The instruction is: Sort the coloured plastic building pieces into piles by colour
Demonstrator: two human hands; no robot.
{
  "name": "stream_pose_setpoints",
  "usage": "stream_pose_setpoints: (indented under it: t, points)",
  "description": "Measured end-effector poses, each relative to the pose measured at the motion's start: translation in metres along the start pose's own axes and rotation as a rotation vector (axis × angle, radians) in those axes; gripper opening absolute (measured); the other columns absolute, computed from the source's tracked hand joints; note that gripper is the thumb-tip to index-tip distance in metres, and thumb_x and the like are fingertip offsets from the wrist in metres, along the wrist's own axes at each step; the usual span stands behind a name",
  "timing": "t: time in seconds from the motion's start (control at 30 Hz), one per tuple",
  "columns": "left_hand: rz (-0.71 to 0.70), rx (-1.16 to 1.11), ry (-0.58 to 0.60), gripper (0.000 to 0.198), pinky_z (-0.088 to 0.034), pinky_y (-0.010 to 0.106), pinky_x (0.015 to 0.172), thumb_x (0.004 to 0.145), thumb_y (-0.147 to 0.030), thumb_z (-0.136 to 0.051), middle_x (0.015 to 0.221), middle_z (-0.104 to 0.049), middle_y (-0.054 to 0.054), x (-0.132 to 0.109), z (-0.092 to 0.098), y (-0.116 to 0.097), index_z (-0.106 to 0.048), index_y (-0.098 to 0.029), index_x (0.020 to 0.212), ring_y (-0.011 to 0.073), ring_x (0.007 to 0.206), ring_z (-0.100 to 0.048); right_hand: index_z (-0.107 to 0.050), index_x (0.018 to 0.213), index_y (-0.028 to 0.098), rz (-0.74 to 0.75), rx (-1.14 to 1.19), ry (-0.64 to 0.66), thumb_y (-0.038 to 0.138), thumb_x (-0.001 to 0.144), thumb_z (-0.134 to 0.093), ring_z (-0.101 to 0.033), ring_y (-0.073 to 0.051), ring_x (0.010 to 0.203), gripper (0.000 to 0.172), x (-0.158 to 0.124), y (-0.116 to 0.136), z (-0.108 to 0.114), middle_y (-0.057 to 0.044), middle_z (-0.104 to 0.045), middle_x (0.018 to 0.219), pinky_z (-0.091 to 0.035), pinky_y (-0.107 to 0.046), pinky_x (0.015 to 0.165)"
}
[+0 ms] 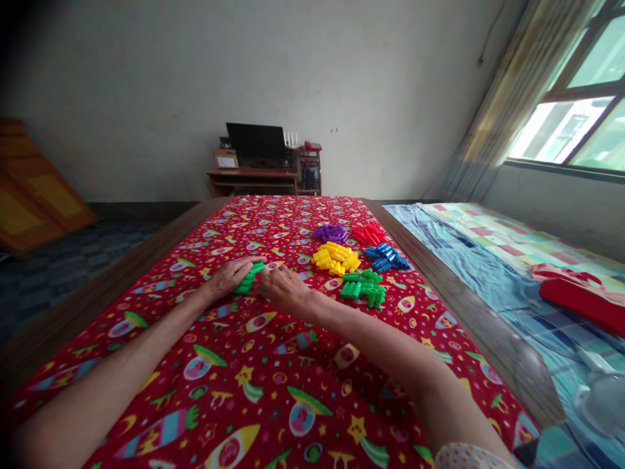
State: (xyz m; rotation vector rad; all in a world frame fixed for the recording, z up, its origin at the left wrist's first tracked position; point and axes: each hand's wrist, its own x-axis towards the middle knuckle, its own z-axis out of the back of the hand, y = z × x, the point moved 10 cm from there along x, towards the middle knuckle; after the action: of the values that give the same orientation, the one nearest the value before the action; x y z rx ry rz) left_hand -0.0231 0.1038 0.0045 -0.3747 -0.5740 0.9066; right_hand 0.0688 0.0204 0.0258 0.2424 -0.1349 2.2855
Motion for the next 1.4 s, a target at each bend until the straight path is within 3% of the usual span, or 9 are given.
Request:
stream_pose_setpoints:
  t: [0.1, 0.23, 0.43, 0.57, 0.77, 0.93, 1.13, 1.23, 1.4]
  points:
    - [-0.007, 0.004, -0.033, 0.062, -0.044, 0.039, 0.107, 0.091, -0.056, -0.026, 0.124, -0.068, 0.009, 0.0, 0.002, -0.002, -0.066, -0.019, 0.119, 0.026, 0.119, -0.06, -0.057, 0.106, 0.014, 0.072, 0.003, -0.042, 0.011, 0.092, -0.047, -0.059, -0.024, 0.098, 0.017, -0.052, -0.005, 0.026, -0.012, -0.066, 0.101, -0.051, -0.039, 0.086]
    - [-0.017, 0.027, -0.05, 0.062, -0.047, 0.039, 0.104, 0.089, -0.061, -0.026, 0.116, -0.072, 0.007, 0.001, 0.003, -0.003, -0.07, -0.023, 0.112, 0.0266, 0.115, -0.063, -0.058, 0.114, 0.018, 0.14, -0.063, -0.198, 0.012, 0.095, -0.046, -0.052, -0.026, 0.118, 0.022, -0.128, -0.02, 0.064, -0.015, -0.06, 0.126, -0.046, -0.047, 0.097]
    - [-0.01, 0.033, -0.05, 0.063, -0.047, 0.038, 0.104, 0.089, -0.061, -0.026, 0.118, -0.071, 0.008, 0.001, 0.004, -0.005, -0.07, -0.022, 0.11, 0.0266, 0.115, -0.063, -0.063, 0.104, 0.018, 0.056, -0.202, -0.234, 0.014, 0.096, -0.044, -0.056, -0.026, 0.116, 0.021, -0.187, -0.058, 0.054, -0.014, -0.065, 0.12, -0.048, -0.049, 0.098]
    - [-0.032, 0.019, -0.053, 0.065, -0.046, 0.042, 0.104, 0.089, -0.063, -0.025, 0.117, -0.071, 0.01, 0.002, 0.002, -0.004, -0.07, -0.021, 0.108, 0.0281, 0.114, -0.063, -0.064, 0.097, 0.018, 0.047, -0.249, -0.21, 0.019, 0.096, -0.048, -0.055, -0.027, 0.119, 0.016, -0.19, -0.066, 0.046, -0.014, -0.062, 0.126, -0.047, -0.049, 0.101]
    - [-0.03, 0.003, -0.037, 0.064, -0.045, 0.04, 0.106, 0.09, -0.063, -0.026, 0.12, -0.07, 0.01, 0.002, 0.0, -0.001, -0.07, -0.021, 0.112, 0.027, 0.117, -0.062, -0.067, 0.091, 0.018, 0.042, -0.11, -0.252, 0.028, 0.096, -0.051, -0.058, -0.026, 0.115, 0.02, -0.17, -0.077, 0.073, -0.014, -0.066, 0.121, -0.049, -0.042, 0.095]
    - [-0.033, 0.015, -0.036, 0.066, -0.045, 0.04, 0.105, 0.09, -0.063, -0.025, 0.121, -0.07, 0.01, 0.002, 0.001, -0.002, -0.069, -0.019, 0.112, 0.0271, 0.116, -0.062, -0.07, 0.089, 0.014, -0.259, -0.065, -0.028, 0.018, 0.095, -0.046, -0.066, -0.019, 0.077, 0.025, -0.13, -0.129, 0.072, -0.01, -0.072, 0.083, -0.048, -0.029, 0.072]
    - [-0.052, 0.016, -0.041, 0.067, -0.046, 0.041, 0.105, 0.09, -0.063, -0.025, 0.118, -0.071, 0.012, 0.002, 0.001, -0.003, -0.07, -0.017, 0.111, 0.0271, 0.114, -0.063, -0.071, 0.103, 0.015, -0.232, -0.068, 0.244, 0.014, 0.085, -0.059, -0.066, -0.019, 0.086, 0.022, -0.114, -0.148, 0.047, -0.009, -0.073, 0.096, -0.044, -0.024, 0.073]
    - [-0.053, 0.009, -0.039, 0.066, -0.045, 0.042, 0.105, 0.09, -0.062, -0.026, 0.119, -0.07, 0.013, 0.001, 0.001, -0.003, -0.069, -0.016, 0.111, 0.0281, 0.115, -0.062, -0.07, 0.106, 0.015, -0.197, -0.088, 0.271, 0.015, 0.084, -0.059, -0.064, -0.018, 0.087, 0.025, -0.114, -0.145, 0.043, -0.01, -0.072, 0.098, -0.042, -0.023, 0.072]
    - [-0.068, 0.005, -0.047, 0.065, -0.046, 0.041, 0.105, 0.09, -0.062, -0.027, 0.12, -0.07, 0.012, 0.001, 0.001, -0.004, -0.07, -0.017, 0.109, 0.0274, 0.115, -0.062, -0.066, 0.115, 0.015, -0.33, -0.177, 0.278, 0.011, 0.087, -0.05, -0.065, -0.02, 0.082, 0.032, -0.114, -0.152, 0.044, -0.011, -0.072, 0.095, -0.038, -0.025, 0.064]
